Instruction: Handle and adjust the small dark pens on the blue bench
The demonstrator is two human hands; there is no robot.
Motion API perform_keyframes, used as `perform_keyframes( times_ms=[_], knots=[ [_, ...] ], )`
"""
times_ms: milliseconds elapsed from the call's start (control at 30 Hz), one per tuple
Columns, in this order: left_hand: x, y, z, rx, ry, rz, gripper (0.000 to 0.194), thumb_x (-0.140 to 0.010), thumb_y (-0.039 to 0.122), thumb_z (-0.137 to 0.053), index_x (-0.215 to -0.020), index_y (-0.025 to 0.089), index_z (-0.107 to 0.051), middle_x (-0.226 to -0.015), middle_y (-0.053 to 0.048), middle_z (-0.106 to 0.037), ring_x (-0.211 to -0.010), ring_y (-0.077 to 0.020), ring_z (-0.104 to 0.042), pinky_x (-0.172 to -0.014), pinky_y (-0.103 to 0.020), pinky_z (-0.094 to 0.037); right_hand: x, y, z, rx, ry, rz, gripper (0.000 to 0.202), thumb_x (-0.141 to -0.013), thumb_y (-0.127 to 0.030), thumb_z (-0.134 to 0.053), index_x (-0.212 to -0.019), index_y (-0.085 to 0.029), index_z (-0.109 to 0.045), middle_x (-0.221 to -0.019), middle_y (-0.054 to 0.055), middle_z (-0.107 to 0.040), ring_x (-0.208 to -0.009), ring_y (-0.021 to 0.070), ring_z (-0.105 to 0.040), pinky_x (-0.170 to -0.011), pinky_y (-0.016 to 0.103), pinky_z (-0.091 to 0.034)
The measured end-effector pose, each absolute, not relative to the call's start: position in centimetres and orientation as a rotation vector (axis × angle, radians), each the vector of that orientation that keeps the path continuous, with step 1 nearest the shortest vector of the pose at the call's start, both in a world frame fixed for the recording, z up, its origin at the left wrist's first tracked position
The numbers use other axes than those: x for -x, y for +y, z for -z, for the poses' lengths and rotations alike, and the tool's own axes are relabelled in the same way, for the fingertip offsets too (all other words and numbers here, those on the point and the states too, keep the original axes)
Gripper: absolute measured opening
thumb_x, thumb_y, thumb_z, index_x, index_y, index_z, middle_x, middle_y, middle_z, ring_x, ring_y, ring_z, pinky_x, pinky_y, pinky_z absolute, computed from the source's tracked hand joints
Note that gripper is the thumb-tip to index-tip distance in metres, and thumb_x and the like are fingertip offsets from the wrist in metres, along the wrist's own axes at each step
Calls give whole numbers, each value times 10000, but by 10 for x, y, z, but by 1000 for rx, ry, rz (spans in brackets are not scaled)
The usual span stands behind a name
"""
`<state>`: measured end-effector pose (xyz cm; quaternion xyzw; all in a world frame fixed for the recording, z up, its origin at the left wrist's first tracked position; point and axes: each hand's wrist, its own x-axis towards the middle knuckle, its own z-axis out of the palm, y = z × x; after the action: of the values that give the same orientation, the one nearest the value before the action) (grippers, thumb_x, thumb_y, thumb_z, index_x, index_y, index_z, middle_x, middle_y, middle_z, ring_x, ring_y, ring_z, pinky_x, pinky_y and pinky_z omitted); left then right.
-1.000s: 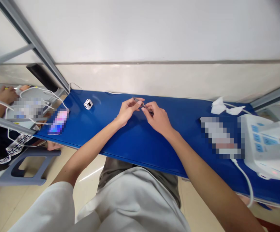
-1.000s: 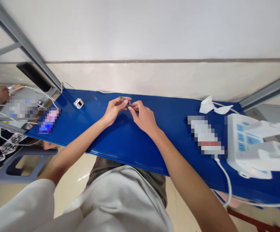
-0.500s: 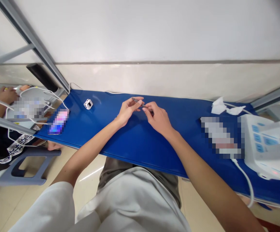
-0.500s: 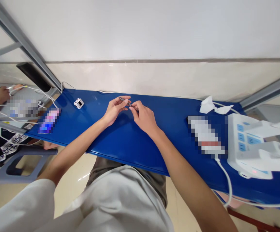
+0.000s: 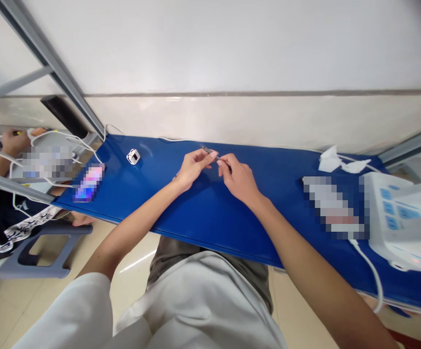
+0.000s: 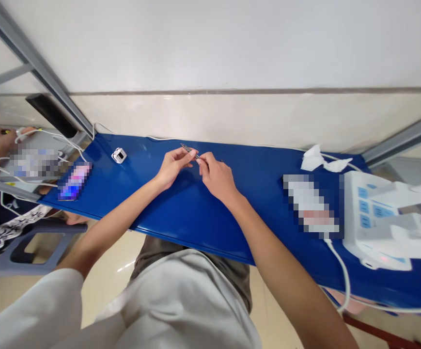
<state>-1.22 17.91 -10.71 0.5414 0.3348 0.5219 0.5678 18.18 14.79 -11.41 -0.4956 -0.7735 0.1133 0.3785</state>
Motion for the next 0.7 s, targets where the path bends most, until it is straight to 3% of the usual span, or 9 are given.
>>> perform_keyframes(
  times_ms=[167, 267, 533, 633, 700],
  knots=[
    [12, 179, 108, -1269, 770, -1229, 487, -823, 659, -932, -1004, 218, -832, -1114, -78, -808, -994, -195, -723, -866, -327, -552, -181, 150, 117, 1223, -1907, -290, 360, -1152, -611, -479, -1189, -270, -592, -997, 86, -831, -843, 290, -782, -786, 391, -529],
    [12, 180, 108, -1281, 779, -1216, 481, -811, 651, -940, -999, 220, -842, -1048, -66, -806, -963, -187, -716, -859, -320, -545, -182, 149, 116, 1228, -1915, -325, 392, -1158, -633, -457, -1154, -273, -611, -945, 68, -818, -777, 269, -753, -754, 381, -512],
    [12, 178, 103, -1324, 783, -1213, 459, -834, 635, -932, -1034, 228, -857, -1020, -53, -808, -955, -188, -707, -872, -325, -527, -180, 149, 104, 1095, -1672, -824, 635, -1076, -843, -493, -901, -261, -678, -665, 11, -637, -568, 174, -551, -566, 321, -445],
    [11, 176, 102, -1322, 764, -1204, 451, -851, 620, -926, -1058, 227, -849, -1034, -60, -811, -976, -191, -720, -879, -325, -526, -180, 152, 104, 999, -1500, -1074, 629, -1018, -858, -604, -897, -249, -708, -624, -18, -541, -489, 129, -414, -456, 289, -346],
    [11, 175, 102, -1299, 780, -1206, 456, -863, 629, -913, -1055, 222, -839, -1042, -67, -813, -995, -197, -731, -878, -323, -529, -179, 153, 107, 991, -1457, -1107, 592, -998, -836, -665, -920, -252, -718, -653, -20, -544, -497, 121, -407, -446, 278, -334]
  ],
)
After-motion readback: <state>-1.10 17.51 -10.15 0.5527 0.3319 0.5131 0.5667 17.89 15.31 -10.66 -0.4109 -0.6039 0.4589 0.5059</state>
